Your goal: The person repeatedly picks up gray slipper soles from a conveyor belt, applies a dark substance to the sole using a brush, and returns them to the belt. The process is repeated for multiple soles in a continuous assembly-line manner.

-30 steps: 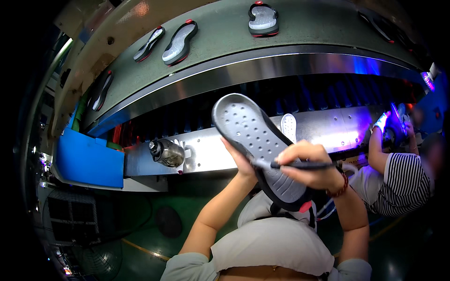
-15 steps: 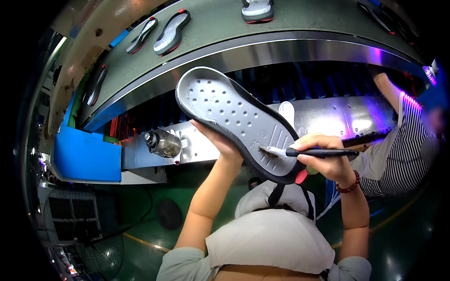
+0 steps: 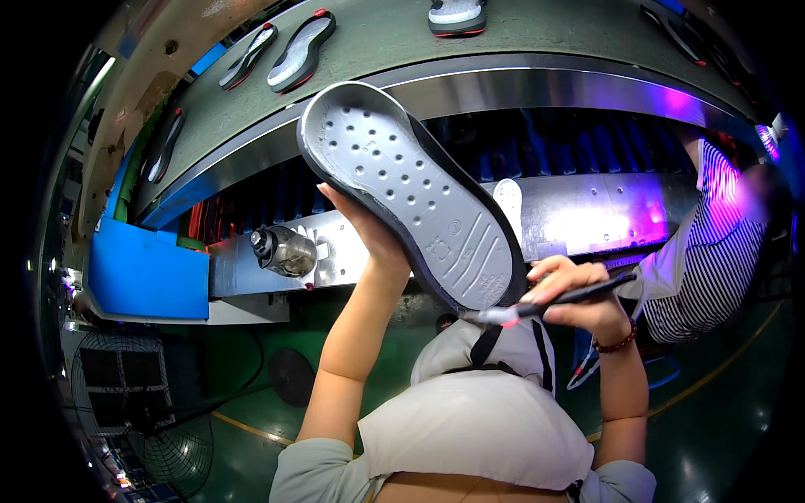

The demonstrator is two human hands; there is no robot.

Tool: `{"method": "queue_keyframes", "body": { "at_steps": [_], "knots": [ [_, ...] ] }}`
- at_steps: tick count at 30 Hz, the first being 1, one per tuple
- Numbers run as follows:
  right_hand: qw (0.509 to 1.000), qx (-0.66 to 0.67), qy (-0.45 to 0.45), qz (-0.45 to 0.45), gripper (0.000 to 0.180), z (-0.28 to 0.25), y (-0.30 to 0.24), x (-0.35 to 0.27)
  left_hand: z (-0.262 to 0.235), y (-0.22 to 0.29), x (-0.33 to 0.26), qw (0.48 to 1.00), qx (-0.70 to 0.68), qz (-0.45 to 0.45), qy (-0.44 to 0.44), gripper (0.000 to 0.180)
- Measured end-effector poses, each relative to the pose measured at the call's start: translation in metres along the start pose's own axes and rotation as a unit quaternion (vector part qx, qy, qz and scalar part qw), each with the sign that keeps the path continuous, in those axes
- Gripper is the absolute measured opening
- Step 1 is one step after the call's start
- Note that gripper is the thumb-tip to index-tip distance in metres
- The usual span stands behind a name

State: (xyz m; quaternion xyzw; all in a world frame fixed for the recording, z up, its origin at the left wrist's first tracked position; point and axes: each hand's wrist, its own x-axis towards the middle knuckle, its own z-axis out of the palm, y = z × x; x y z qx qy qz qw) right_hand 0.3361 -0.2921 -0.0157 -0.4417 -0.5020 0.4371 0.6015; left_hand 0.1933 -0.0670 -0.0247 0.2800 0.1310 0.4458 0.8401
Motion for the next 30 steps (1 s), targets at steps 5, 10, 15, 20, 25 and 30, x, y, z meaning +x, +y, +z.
{"method": "queue_keyframes", "body": {
  "at_steps": [5, 10, 15, 20, 25, 30],
  "knots": [
    [0.966, 0.224, 0.129, 0.016, 0.016, 0.014, 0.009, 0.008, 0.034, 0.013, -0.008, 0.995, 0.016, -0.088, -0.041, 0.084],
    [0.924, 0.336, 0.182, 0.036, 0.014, 0.048, 0.005, 0.019, 0.021, -0.029, -0.067, 0.967, -0.088, -0.103, -0.215, 0.091],
    [0.993, -0.023, 0.096, -0.069, 0.016, 0.058, -0.007, 0.017, -0.009, -0.025, -0.054, 0.979, -0.120, -0.131, -0.096, 0.055],
    [0.985, 0.032, 0.165, -0.038, 0.017, 0.057, -0.001, 0.023, 0.000, -0.021, -0.046, 0.980, -0.137, -0.126, -0.070, 0.058],
    [0.992, 0.049, 0.108, -0.050, 0.016, 0.054, -0.011, 0.029, 0.002, -0.016, -0.042, 0.981, -0.107, -0.140, -0.081, 0.061],
    [0.990, -0.124, -0.023, -0.068, 0.015, 0.028, -0.020, 0.040, 0.012, -0.005, -0.036, 0.960, -0.166, -0.140, -0.178, 0.052]
  ]
}}
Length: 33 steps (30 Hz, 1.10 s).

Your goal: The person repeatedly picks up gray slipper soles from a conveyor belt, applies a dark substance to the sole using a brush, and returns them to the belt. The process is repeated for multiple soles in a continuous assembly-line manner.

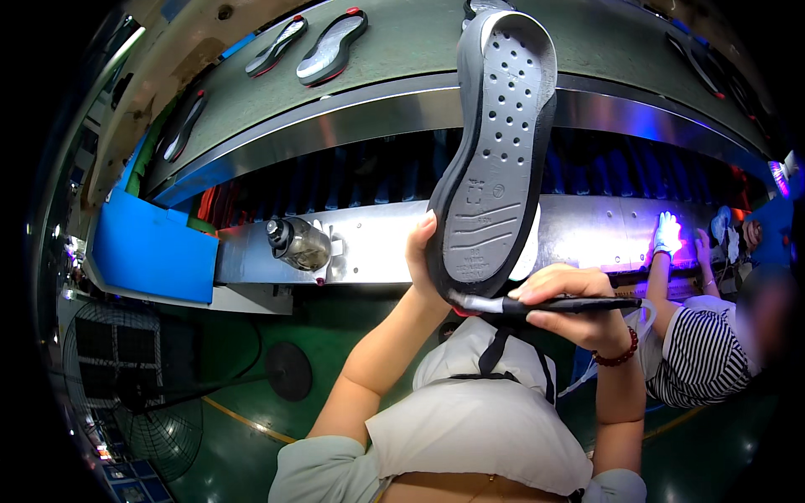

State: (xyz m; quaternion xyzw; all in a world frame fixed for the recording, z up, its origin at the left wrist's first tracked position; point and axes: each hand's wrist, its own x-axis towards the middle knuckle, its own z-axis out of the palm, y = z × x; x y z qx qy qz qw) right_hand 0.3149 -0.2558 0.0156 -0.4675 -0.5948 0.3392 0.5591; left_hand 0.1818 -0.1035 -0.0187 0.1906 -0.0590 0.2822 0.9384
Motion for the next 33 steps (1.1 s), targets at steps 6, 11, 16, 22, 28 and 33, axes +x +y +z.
{"method": "queue_keyframes", "body": {
  "at_steps": [6, 11, 16, 22, 28, 33],
  "knots": [
    [0.997, 0.050, 0.029, 0.043, 0.017, 0.009, -0.001, 0.000, 0.007, 0.008, 0.009, 0.995, 0.045, -0.024, 0.088, 0.049],
    [0.986, 0.153, 0.009, 0.068, 0.018, 0.004, -0.008, -0.004, 0.009, 0.015, 0.015, 0.986, 0.028, -0.141, 0.090, 0.052],
    [0.991, -0.020, -0.125, 0.052, 0.018, -0.026, -0.019, 0.017, 0.041, 0.020, 0.014, 0.916, 0.099, -0.310, 0.234, 0.043],
    [0.982, -0.069, -0.170, 0.044, 0.017, -0.034, -0.026, 0.018, 0.041, 0.026, 0.006, 0.873, 0.156, -0.407, 0.220, 0.046],
    [0.939, -0.175, -0.283, 0.084, 0.016, -0.044, -0.037, 0.020, 0.038, 0.030, -0.006, 0.868, 0.216, -0.391, 0.217, 0.047],
    [0.946, -0.169, -0.268, 0.070, 0.016, -0.051, -0.023, 0.013, 0.041, 0.036, -0.009, 0.854, 0.270, -0.392, 0.212, 0.050]
  ]
}}
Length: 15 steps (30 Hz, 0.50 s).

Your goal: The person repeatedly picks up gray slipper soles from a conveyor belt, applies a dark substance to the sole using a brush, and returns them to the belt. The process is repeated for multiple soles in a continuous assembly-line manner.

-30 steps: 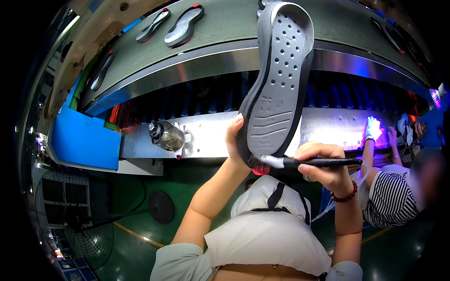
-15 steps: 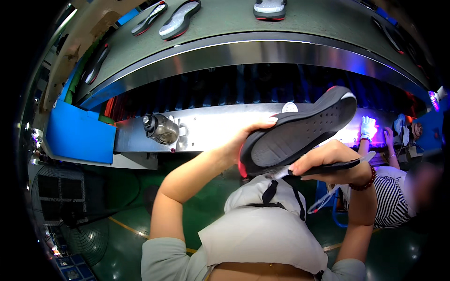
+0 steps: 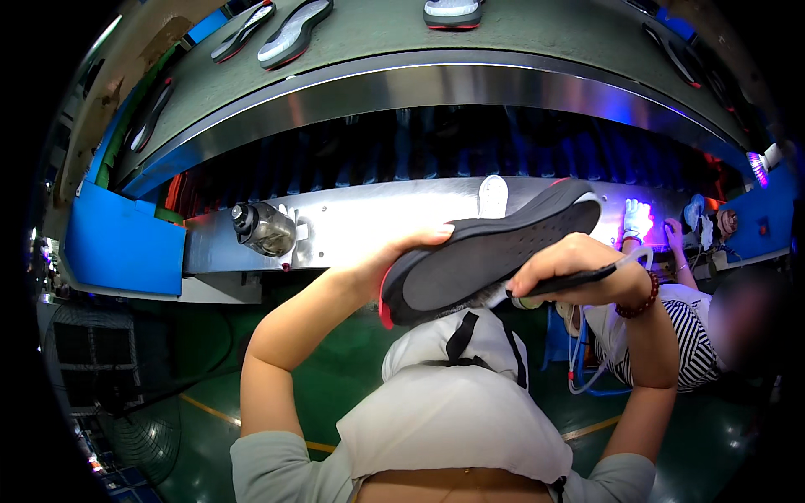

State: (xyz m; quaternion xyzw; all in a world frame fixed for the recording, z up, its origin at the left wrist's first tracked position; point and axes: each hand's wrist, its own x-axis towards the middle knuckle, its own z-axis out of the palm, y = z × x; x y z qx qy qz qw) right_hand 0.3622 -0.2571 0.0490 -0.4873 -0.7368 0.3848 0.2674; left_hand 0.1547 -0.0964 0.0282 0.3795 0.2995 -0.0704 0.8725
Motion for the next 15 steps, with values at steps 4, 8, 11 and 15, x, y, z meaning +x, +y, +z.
{"method": "queue_keyframes", "body": {
  "at_steps": [4, 8, 11, 15],
  "knots": [
    [1.000, 0.004, -0.013, 0.025, 0.017, -0.009, -0.010, -0.003, -0.020, -0.013, 0.000, 0.998, -0.070, 0.005, 0.008, 0.050],
    [0.995, 0.076, 0.064, 0.021, 0.018, -0.007, 0.013, -0.008, -0.028, -0.017, 0.002, 0.995, -0.102, 0.011, 0.013, 0.047],
    [0.999, 0.003, 0.004, 0.050, 0.021, -0.005, 0.006, -0.018, -0.032, -0.014, -0.003, 0.997, -0.052, 0.024, 0.061, 0.050],
    [0.985, 0.018, 0.159, -0.065, 0.027, -0.008, -0.034, -0.022, -0.057, 0.001, -0.011, 0.994, -0.067, 0.025, 0.082, 0.054]
  ]
}}
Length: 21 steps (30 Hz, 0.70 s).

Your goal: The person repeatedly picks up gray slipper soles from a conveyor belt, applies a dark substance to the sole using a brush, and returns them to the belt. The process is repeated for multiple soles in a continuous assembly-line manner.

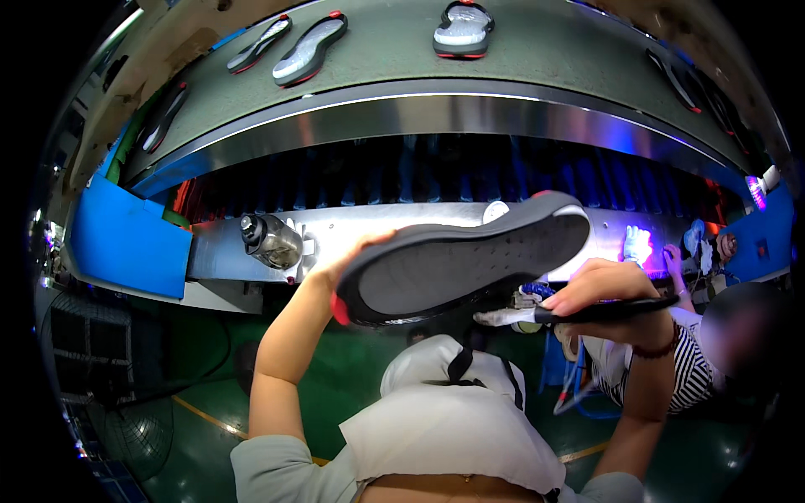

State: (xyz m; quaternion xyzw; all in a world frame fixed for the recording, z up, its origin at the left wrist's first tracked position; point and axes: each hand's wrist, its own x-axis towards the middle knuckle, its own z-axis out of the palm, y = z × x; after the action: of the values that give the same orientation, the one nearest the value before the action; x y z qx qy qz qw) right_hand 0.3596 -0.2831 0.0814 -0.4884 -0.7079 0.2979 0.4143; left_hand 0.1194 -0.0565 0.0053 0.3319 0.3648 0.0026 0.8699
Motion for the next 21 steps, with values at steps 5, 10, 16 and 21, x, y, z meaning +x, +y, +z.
{"method": "queue_keyframes", "body": {
  "at_steps": [5, 10, 16, 21],
  "knots": [
    [0.976, 0.105, 0.193, 0.010, 0.022, 0.034, 0.015, -0.001, -0.008, -0.045, 0.093, 0.913, -0.280, 0.154, -0.252, 0.058],
    [0.903, 0.217, 0.321, 0.186, 0.016, 0.076, 0.077, -0.007, 0.031, -0.086, 0.116, 0.969, -0.149, 0.072, -0.184, 0.094],
    [0.853, 0.262, 0.417, 0.170, 0.015, 0.074, 0.100, 0.004, 0.044, -0.092, 0.114, 0.947, -0.204, 0.074, -0.238, 0.088],
    [0.910, -0.116, 0.393, 0.062, 0.014, 0.086, 0.100, 0.031, 0.057, -0.086, 0.107, 0.966, -0.191, 0.100, -0.141, 0.079]
  ]
}}
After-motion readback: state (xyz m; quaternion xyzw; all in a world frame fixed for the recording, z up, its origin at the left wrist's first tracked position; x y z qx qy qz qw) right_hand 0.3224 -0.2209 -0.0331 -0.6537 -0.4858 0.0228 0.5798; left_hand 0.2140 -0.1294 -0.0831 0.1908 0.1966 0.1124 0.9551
